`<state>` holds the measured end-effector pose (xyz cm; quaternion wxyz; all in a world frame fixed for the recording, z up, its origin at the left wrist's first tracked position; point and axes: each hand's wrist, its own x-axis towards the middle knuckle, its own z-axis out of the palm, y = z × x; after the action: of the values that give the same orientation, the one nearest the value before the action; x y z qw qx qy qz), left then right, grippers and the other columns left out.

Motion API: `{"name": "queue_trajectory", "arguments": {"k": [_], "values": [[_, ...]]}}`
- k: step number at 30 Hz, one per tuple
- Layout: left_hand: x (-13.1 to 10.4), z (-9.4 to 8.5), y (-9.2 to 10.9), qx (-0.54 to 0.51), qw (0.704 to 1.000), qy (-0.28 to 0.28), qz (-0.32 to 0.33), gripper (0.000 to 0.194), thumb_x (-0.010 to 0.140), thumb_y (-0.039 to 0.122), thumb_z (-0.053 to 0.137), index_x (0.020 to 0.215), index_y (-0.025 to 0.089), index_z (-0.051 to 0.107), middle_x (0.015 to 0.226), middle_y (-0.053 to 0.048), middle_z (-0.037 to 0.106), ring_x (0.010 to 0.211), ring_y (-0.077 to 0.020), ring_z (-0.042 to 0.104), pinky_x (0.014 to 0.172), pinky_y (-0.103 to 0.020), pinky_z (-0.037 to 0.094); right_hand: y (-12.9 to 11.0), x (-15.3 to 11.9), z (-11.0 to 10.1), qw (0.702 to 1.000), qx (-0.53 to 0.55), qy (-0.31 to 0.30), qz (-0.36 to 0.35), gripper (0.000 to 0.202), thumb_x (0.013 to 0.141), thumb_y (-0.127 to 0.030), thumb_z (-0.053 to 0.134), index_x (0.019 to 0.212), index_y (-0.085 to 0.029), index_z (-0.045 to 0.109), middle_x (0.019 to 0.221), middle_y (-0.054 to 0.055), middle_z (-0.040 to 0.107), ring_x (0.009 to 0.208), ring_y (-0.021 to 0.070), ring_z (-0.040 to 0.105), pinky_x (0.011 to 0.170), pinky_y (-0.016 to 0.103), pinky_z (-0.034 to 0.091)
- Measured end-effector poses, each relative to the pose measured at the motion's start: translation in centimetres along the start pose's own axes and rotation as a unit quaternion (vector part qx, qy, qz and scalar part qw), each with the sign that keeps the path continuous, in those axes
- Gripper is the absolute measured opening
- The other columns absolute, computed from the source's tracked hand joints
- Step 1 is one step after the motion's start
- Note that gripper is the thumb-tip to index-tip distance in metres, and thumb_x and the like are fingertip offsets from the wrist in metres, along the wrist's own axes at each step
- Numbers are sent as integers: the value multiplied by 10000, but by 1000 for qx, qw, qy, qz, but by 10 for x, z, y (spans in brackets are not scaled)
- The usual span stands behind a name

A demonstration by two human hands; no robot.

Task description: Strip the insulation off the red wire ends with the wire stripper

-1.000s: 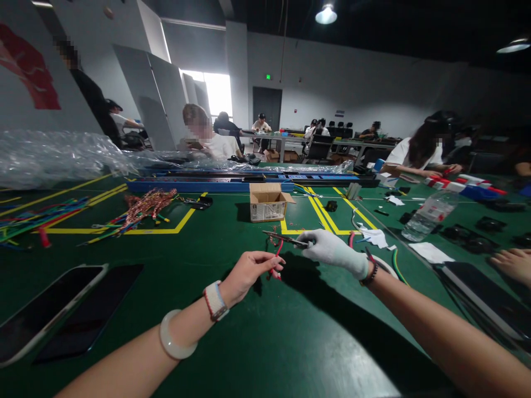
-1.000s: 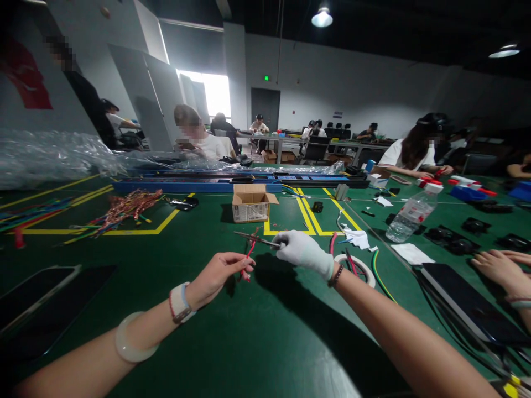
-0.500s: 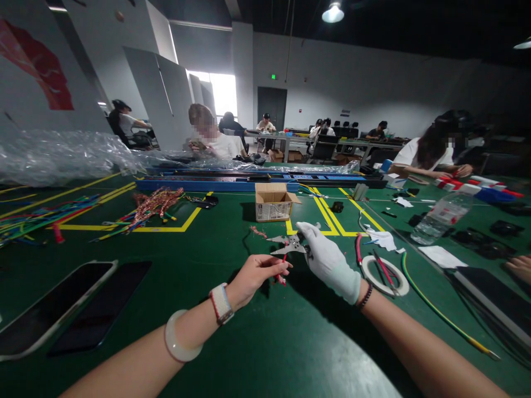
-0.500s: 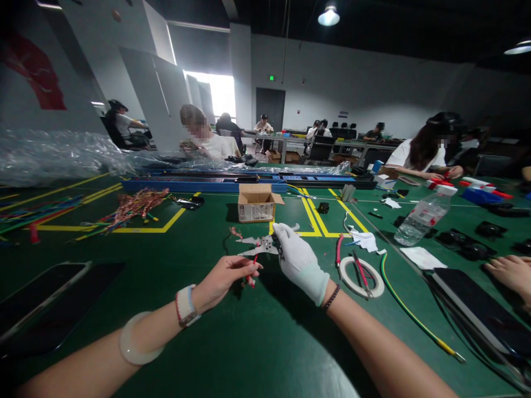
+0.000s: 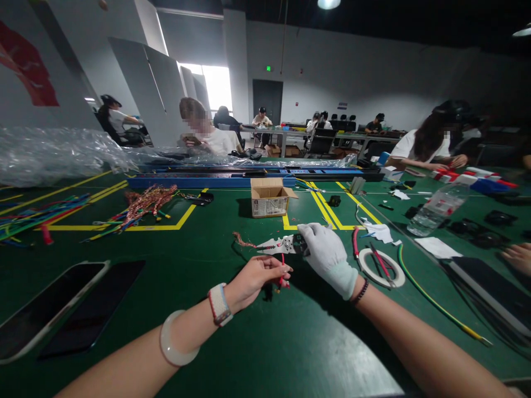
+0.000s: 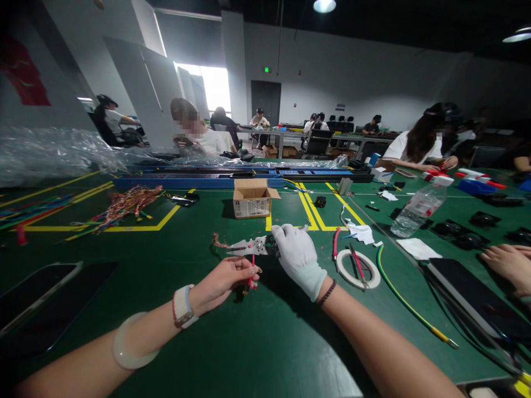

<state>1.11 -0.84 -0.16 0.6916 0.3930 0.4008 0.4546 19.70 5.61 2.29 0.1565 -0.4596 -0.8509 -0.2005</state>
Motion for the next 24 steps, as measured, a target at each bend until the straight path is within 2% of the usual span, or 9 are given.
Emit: {"name": "queue_trajectory", "arguments": {"k": [8,14,20,24], "values": [[-4,4,1,17,1000,-12,0,305,644,324,831,740,92,658,708,-41,687,579,-115,624,609,-251,485,-3,2,-3,998,-24,-46,33,328,834,-146,488,1150,-187,568,995,94,609,799,212,592,654,299,370],[-6,3,5,62,998,-33,-3,299,683,341,799,803,91,686,723,-37,670,588,-107,604,592,-240,468,6,3,2,999,-19,-39,17,289,841,-156,495,1110,-194,592,967,80,624,767,202,596,645,291,385],[-4,-3,7,149,988,-37,16,306,742,367,735,894,103,711,732,-20,638,558,-85,537,552,-221,436,19,1,19,999,46,-6,1,397,862,-81,445,1227,-202,543,1217,99,602,949,199,613,748,293,468],[-5,-5,12,220,975,-22,24,291,773,396,680,836,113,707,679,-1,605,514,-65,446,477,-188,334,25,3,28,992,109,47,-33,463,844,-24,428,1270,-182,515,1337,129,532,1157,221,536,938,397,448]]}}
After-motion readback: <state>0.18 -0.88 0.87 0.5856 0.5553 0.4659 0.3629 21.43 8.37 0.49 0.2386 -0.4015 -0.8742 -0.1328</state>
